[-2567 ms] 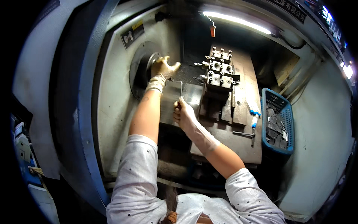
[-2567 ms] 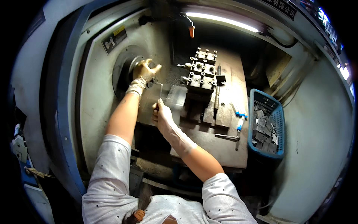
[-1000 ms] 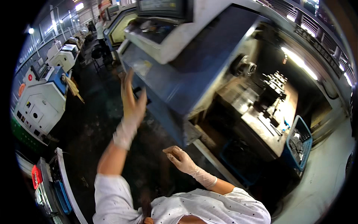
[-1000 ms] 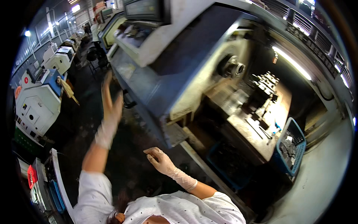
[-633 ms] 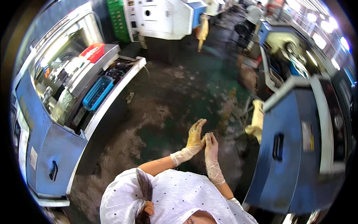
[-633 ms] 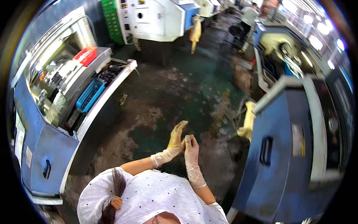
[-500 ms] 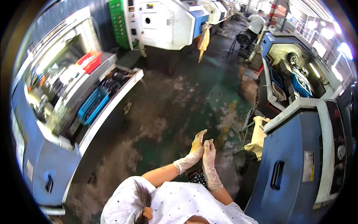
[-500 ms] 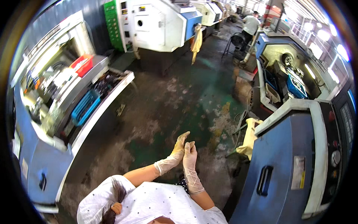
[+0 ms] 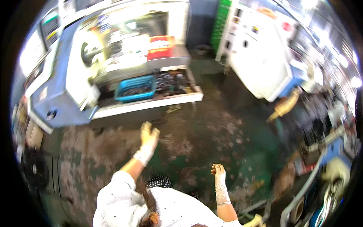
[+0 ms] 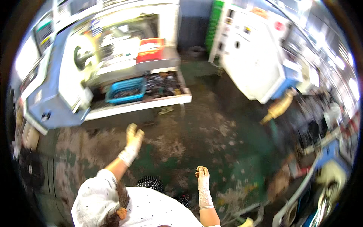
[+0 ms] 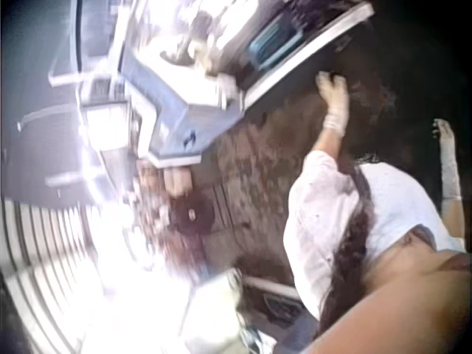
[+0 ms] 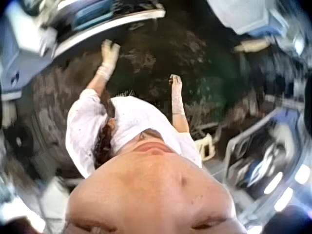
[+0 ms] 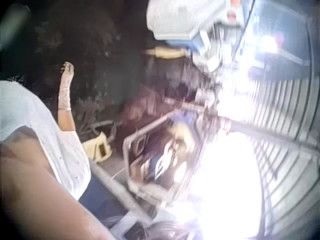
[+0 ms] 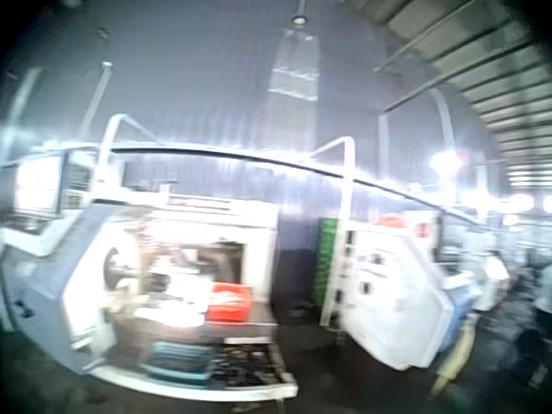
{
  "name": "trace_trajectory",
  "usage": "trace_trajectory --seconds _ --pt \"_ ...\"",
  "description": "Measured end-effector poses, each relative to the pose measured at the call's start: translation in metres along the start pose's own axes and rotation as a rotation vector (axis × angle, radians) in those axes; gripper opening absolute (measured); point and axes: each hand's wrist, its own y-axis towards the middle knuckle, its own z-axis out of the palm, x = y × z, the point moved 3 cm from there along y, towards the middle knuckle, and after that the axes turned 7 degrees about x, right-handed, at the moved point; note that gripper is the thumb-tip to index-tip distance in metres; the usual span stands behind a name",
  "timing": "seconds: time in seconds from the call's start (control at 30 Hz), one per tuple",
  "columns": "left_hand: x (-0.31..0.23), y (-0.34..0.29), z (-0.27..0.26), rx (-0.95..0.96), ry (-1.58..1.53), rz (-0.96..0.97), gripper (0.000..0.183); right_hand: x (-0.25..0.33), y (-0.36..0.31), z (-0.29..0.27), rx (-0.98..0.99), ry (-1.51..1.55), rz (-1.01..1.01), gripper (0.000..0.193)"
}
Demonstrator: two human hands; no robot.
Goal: The person operates a CNC lathe, repeatedly opening the machine door, loading small metal parts into the chuck, and closing the door. The person wears gloves and handles the parts by hand, placing them into a blue basket after processing.
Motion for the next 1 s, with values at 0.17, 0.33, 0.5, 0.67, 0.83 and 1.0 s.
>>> trace_trajectory --seconds 0.17,0.33,0.5,0.67,0.83,1.0 --pt "-0.009 0.052 -0.248 -0.626 0.816 0.046 0.054 0.008 0.056 0.075 0.315 -0.207 0.023 0.014" --pt "-0.048 0.108 -0.334 -0.807 1.146 0.197 0.059 0.047 0.101 0.222 0.69 -0.281 -0.09 0.011" --pt "-0.038 0.161 -0.365 -0.916 1.152 0.361 0.048 0.114 0.13 0.429 1.004 -0.195 -0.377 0.011" --pt "-0.021 0.157 -0.365 -0.943 1.124 0.34 0.033 0.163 0.157 0.607 1.066 0.077 -0.258 0.015" --pt "-0.025 0.154 -0.363 -0.974 1.104 0.293 0.032 0.206 0.224 0.765 0.817 0.205 -0.486 0.013" --pt "-0.022 0.151 -0.362 -0.958 1.168 0.265 0.03 0.204 0.345 0.859 0.653 0.315 -0.157 0.015"
